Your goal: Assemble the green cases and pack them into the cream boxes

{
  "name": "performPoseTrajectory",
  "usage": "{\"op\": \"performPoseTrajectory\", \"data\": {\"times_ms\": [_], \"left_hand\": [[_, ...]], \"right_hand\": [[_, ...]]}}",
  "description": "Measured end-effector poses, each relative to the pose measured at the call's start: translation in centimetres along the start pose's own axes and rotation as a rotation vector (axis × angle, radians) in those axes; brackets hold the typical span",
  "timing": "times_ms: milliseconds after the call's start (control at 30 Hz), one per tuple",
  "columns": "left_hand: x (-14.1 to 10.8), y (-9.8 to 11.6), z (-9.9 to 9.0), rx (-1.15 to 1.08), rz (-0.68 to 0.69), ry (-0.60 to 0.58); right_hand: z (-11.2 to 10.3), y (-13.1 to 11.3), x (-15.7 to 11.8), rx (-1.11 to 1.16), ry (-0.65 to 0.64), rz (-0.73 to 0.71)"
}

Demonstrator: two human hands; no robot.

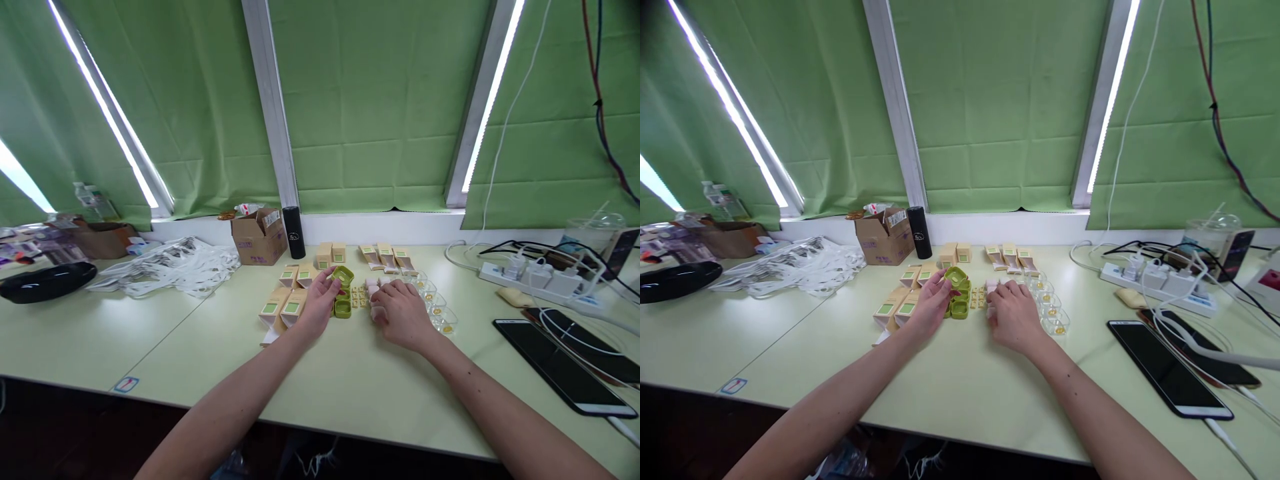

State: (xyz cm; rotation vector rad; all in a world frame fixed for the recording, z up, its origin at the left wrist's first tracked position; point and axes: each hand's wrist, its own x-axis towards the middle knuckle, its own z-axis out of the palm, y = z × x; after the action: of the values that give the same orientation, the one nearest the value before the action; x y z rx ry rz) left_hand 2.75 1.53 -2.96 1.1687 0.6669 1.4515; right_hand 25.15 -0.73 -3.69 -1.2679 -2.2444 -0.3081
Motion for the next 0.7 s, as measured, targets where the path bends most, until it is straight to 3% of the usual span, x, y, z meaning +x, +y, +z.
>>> {"op": "performPoseTrajectory", "data": {"times_ms": [267,400,500,600,700], "left_hand": [[-0.09,-0.08,-0.03,0.025,0.016,0.008],[-0.26,0.17,0.12,-0.002,0.017,0.022],[-0.35,0.32,0.16,-0.009,0.017,0.027],[-0.29,0.19,0.12,0.0,0.021,0.035],[-0.2,0.01,0.12,0.02,0.032,0.058]], "right_hand": [[-0.09,-0.13,0.0,-0.093,-0.1,-0.008],[-0.05,-0.03,0.23,0.013,-0.093,0.054],[-0.01,0.18,0.55,0.322,0.003,0.186],[0.02,0.11,0.83,0.818,0.105,0.276],[0.06,-0.42,0.91,1.32,0.088,0.366]]}}
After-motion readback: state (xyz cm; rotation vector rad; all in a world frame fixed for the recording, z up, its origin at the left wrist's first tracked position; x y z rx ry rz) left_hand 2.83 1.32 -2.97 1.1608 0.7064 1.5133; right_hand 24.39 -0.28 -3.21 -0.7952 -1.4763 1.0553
